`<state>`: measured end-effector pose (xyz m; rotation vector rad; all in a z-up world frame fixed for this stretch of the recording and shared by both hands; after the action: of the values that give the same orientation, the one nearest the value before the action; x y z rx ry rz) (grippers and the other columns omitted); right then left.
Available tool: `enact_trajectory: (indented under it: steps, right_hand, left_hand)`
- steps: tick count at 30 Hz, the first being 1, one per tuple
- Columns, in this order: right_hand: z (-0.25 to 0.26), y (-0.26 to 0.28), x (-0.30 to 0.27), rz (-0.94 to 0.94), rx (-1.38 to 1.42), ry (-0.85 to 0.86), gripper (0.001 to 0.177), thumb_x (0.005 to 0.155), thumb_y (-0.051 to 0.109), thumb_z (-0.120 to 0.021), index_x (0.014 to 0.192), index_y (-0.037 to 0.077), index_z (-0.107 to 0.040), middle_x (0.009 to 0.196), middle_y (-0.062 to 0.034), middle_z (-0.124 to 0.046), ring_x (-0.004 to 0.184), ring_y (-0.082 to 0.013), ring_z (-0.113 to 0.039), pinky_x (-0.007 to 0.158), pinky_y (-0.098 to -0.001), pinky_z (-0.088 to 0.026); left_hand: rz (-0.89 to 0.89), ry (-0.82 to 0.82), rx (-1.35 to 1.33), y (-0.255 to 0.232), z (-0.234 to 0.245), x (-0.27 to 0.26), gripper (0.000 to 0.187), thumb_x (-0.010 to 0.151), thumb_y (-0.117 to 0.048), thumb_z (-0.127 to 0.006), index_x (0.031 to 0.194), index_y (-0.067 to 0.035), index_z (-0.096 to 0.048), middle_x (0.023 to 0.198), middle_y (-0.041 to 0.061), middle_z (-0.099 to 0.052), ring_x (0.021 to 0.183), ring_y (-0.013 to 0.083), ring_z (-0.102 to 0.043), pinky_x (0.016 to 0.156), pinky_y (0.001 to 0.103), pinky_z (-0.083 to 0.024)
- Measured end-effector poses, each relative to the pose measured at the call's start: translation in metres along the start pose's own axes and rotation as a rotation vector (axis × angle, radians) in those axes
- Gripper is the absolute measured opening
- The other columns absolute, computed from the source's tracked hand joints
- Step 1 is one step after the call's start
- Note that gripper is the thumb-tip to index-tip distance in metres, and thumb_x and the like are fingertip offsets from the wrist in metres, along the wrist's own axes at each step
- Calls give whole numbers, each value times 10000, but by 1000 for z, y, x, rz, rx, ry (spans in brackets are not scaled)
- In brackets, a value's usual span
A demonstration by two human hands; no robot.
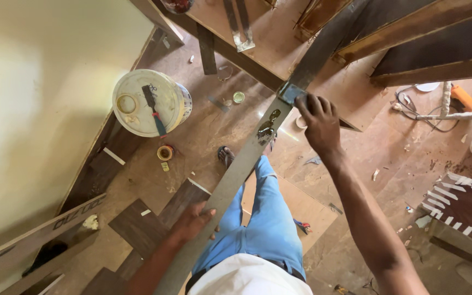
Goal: The person paints a long, thin wooden strip with a dark finish using a paintbrush. They repeatedly dip the brush into a small can of paint and apply the finish to the wood held in their left hand.
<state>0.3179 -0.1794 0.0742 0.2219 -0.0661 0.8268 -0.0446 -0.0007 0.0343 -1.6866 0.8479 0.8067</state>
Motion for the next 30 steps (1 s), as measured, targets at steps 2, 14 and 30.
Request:
enact_trajectory:
  steps: [2, 14, 30]
  right_hand:
    - [-6, 8, -10, 38, -75, -19, 695, 798, -95, -588, 1446, 155, -615, 1442, -208, -574, 1307, -377, -534, 1084, -511, -422]
    - [-7, 1, 0, 2, 12, -72, 627, 869, -65, -615, 1465, 129, -612, 1436, -215, -563, 1333, -397, -505, 1086, -512, -410]
    - [19, 20, -3, 14, 315, 3, 713, 749, -141, -521, 1423, 71, -613, 1345, -168, -649, 1233, -376, -575, 1059, -458, -445]
  left_hand:
    - [7, -8, -1, -2, -2, -2, 272, 993, -214, -532, 1134, -13, -649, 760, 117, -727, 551, 178, -685, 558, 349, -584]
    - [56, -47, 52, 1, 0, -4, 254, 999, -208, -531, 1150, -41, -649, 769, 103, -734, 557, 172, -688, 558, 334, -567]
    - [-11, -20, -2, 11, -2, 3, 283, 996, -188, -532, 1162, 15, -639, 763, 122, -724, 546, 182, -679, 546, 351, -581]
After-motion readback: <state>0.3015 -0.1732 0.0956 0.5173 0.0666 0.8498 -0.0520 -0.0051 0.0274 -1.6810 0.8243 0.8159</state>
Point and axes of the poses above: each hand's wrist, its own x-axis towards the middle knuckle, its own z-axis out of the back of the hand, y = z × x, the point moved 9 cm from there along x, towards the middle knuckle
